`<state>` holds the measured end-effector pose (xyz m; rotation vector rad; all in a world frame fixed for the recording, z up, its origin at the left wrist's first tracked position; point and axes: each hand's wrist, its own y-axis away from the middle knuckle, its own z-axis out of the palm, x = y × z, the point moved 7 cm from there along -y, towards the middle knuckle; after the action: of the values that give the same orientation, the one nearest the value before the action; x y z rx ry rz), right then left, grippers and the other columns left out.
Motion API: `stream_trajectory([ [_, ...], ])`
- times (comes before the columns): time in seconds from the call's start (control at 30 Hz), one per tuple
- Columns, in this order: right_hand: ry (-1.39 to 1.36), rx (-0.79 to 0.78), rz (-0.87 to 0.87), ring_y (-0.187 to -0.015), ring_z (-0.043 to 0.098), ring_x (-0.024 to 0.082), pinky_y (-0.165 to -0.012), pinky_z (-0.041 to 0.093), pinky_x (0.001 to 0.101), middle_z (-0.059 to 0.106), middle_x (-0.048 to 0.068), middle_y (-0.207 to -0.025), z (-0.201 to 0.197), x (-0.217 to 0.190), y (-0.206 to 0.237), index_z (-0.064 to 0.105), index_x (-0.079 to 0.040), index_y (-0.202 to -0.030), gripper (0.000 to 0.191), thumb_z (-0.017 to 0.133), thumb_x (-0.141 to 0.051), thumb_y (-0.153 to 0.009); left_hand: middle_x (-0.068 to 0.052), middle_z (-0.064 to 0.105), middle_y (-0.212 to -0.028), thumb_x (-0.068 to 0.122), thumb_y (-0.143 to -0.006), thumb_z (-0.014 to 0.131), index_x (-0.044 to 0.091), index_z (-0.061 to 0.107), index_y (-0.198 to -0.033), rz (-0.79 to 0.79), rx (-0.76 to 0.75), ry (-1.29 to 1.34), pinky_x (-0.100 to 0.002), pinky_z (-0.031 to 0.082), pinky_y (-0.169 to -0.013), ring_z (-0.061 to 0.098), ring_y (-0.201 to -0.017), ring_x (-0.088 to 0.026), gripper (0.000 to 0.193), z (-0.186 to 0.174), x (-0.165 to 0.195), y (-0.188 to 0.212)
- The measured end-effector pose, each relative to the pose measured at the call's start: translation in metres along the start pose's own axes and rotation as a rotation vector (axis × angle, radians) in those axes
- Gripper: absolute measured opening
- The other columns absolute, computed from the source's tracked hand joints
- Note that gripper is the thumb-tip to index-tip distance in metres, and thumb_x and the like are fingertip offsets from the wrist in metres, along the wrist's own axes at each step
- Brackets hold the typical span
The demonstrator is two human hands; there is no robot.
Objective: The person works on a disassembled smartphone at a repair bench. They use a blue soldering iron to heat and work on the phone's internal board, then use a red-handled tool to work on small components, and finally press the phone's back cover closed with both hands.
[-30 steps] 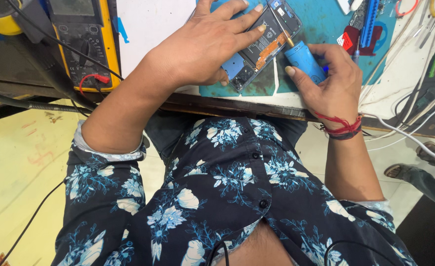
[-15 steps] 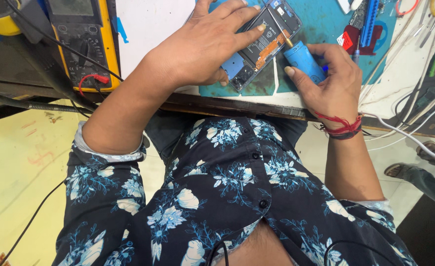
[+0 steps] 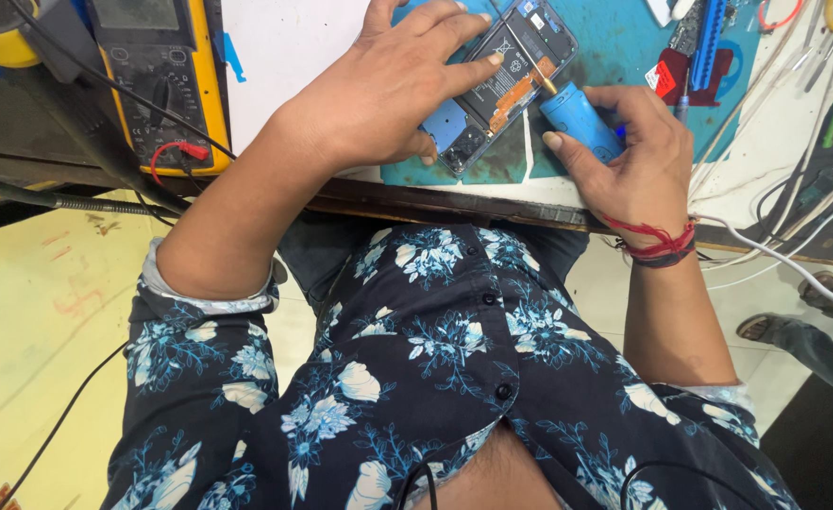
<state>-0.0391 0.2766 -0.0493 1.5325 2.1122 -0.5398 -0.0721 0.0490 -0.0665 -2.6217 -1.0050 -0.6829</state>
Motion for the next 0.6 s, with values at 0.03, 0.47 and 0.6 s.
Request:
stream_trajectory([
  [0.03,0.000,0.000,0.000,-0.099,0.073,0.032,-0.086,0.056,0.0387,0.072,0.016,-0.106,-0.0001,0.0000,-0.0001,0.068,0.001,-0.117,0.039,0.090,-0.019,-0.091,-0.017,0.045,-0.155,0.023,-0.052,0.095,0.012,0.058,-0.148,-0.004,0.000,0.002,-0.058,0.019,-0.118,0.035,-0.146,-0.035,0.103,0.0002,-0.0005,0.0005],
  [0.47,-0.001,-0.016,-0.011,-0.099,0.073,0.031,-0.086,0.057,0.0386,0.073,0.016,-0.105,0.0001,-0.0016,0.0001,0.069,0.000,-0.117,0.039,0.093,-0.022,-0.096,-0.013,0.049,-0.155,0.028,-0.054,0.094,0.015,0.061,-0.146,-0.033,0.006,-0.019,-0.060,0.021,-0.114,0.038,-0.143,-0.033,0.098,0.0008,-0.0029,0.0048],
  [0.6,-0.015,-0.015,-0.012,-0.100,0.074,0.031,-0.085,0.057,0.0381,0.073,0.016,-0.106,0.0000,-0.0025,-0.0001,0.069,0.000,-0.117,0.040,0.093,-0.023,-0.096,-0.014,0.049,-0.155,0.028,-0.056,0.094,0.015,0.062,-0.146,-0.033,0.019,-0.019,-0.059,0.021,-0.115,0.039,-0.143,-0.033,0.096,0.0010,-0.0025,0.0065],
])
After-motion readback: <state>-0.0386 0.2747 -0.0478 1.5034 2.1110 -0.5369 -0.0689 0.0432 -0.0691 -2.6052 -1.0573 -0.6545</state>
